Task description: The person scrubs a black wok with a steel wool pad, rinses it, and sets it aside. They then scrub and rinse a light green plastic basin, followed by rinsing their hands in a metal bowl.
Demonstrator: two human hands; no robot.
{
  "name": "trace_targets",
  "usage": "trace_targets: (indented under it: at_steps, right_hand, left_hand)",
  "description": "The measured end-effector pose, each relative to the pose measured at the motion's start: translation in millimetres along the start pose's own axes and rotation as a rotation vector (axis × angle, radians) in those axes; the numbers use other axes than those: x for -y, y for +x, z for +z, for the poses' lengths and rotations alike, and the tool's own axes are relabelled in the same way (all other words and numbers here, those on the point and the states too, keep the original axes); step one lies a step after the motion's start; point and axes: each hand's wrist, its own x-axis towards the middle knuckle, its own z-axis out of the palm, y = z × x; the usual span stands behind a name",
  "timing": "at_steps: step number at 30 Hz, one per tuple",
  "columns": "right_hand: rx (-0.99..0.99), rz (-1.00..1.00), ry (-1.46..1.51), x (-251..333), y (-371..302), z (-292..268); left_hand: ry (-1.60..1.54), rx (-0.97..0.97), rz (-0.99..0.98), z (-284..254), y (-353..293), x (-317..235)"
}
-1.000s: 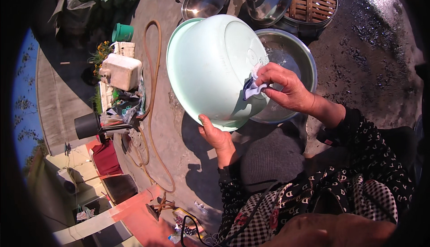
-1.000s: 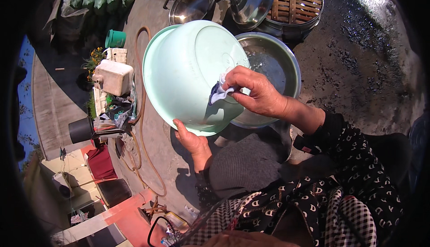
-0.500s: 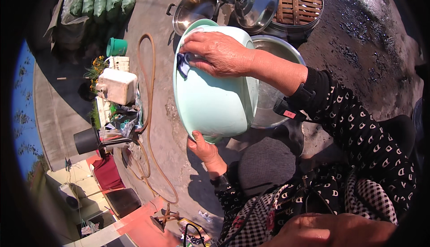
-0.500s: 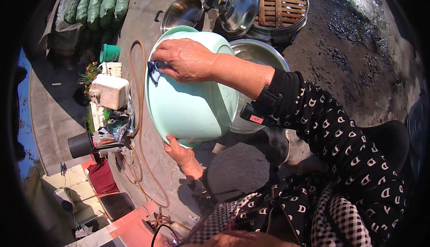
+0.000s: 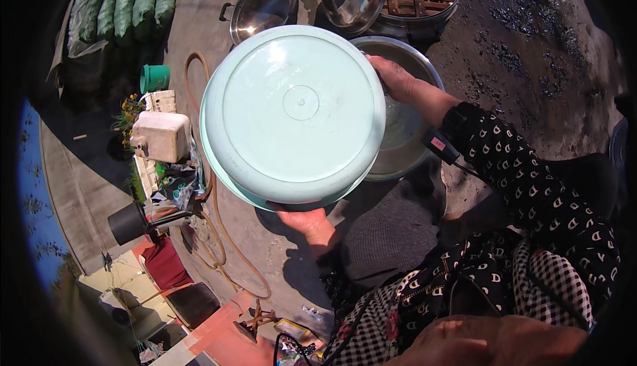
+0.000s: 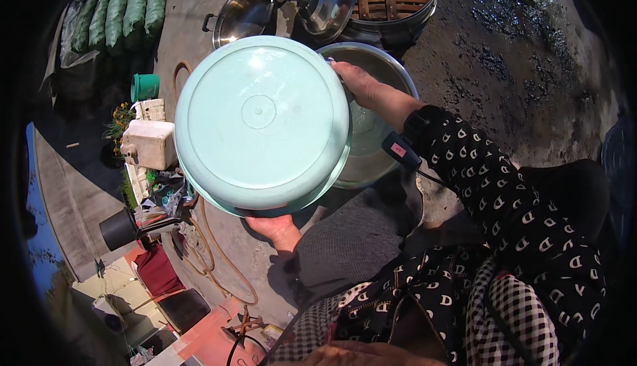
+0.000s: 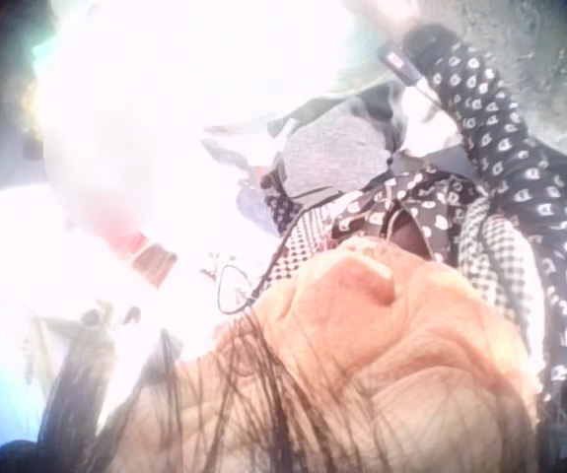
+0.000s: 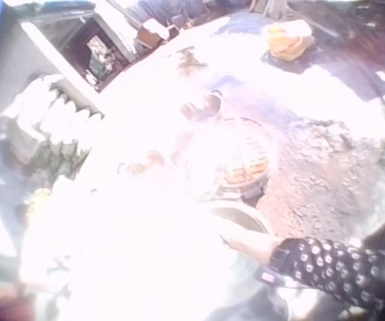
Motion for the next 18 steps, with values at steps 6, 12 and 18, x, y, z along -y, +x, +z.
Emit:
trace_targets:
  at_steps: [6,12,18]
  right_hand:
    - [-0.122,0.184,-0.093,-85.4,-56.8,39.5]
    - [0.287,0.391,0.183,-94.2,-96.2,73.9]
    - [0.101,0.189,-0.091,-84.8,-67.5,27.2]
  left_hand:
    - [0.017,-0.129,0.070,34.5,8.6,10.7]
    - [0.002,-0.148,0.117,48.1,7.3,16.9]
    - [0.020,-0.096,0.097,34.5,20.2,16.6]
